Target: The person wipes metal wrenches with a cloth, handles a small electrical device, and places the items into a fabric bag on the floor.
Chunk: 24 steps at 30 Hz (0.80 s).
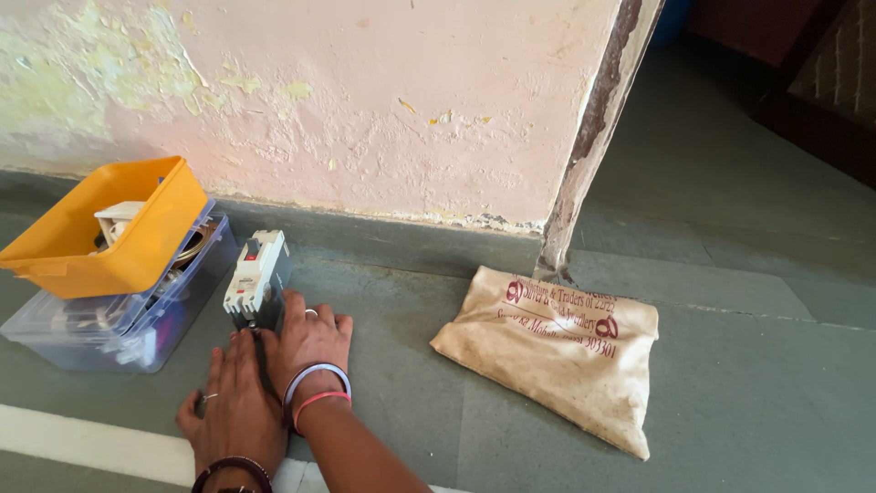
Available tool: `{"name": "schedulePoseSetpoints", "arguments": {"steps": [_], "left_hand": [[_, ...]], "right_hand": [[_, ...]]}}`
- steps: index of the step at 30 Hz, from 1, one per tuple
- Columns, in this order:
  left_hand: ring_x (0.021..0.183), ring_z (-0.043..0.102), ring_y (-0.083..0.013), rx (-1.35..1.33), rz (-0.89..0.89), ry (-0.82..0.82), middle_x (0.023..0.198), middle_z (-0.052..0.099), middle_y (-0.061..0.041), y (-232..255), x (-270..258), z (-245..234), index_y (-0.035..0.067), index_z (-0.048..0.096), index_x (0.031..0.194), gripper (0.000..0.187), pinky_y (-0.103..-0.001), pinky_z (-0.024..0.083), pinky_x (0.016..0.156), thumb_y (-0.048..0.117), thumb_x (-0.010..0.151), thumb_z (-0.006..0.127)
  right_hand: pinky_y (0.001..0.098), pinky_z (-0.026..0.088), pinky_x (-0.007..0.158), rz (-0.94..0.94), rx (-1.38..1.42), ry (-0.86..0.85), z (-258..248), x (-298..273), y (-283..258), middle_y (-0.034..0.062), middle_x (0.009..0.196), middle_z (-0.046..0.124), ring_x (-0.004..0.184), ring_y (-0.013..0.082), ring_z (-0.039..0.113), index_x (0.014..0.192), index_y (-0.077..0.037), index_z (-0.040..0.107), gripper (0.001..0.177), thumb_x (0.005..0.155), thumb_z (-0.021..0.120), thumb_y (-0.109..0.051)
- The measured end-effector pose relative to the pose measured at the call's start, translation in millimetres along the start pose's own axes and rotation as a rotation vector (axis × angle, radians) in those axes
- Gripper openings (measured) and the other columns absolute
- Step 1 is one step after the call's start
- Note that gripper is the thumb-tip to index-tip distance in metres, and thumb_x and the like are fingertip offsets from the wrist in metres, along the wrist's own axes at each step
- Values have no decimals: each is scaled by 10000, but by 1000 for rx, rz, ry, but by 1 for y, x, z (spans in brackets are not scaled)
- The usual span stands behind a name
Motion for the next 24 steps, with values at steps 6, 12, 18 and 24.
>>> {"name": "schedulePoseSetpoints", "arguments": {"steps": [6,12,18,24], "left_hand": [[1529,250,-155,8,26,10,1671,288,25,1,-1,0,222,272,1597,733,-589,223,1122,237,904,511],[1518,246,-153,5,32,13,1659,282,24,-2,0,6,221,253,1598,779,-586,220,1126,246,869,525],[1524,219,-151,-8,17,-46,1662,252,29,-4,3,7,224,224,1591,806,-594,195,1121,286,861,558],[1522,213,-153,-20,7,-70,1658,241,33,-3,1,5,227,197,1590,901,-586,192,1134,270,789,608]], "right_hand": [[463,473,882,-110,190,142,9,-4,5,105,1129,696,1090,328,637,1179,-113,570,320,898,676,-223],[451,479,896,-158,115,101,12,-6,3,56,987,708,1032,291,662,1020,-162,647,83,948,607,-170],[418,472,901,-172,-4,124,1,-10,-4,32,955,731,1022,242,657,985,-202,737,111,925,643,-207],[426,373,973,-183,-121,83,1,-12,-7,5,1093,764,1112,219,591,1159,-219,770,260,943,631,-257]]}}
Point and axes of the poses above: each hand's wrist, its own x-axis towards the middle knuckle, its own z-axis out of the palm, y = z × x, the point moved 5 cm from there along x, towards the middle knuckle
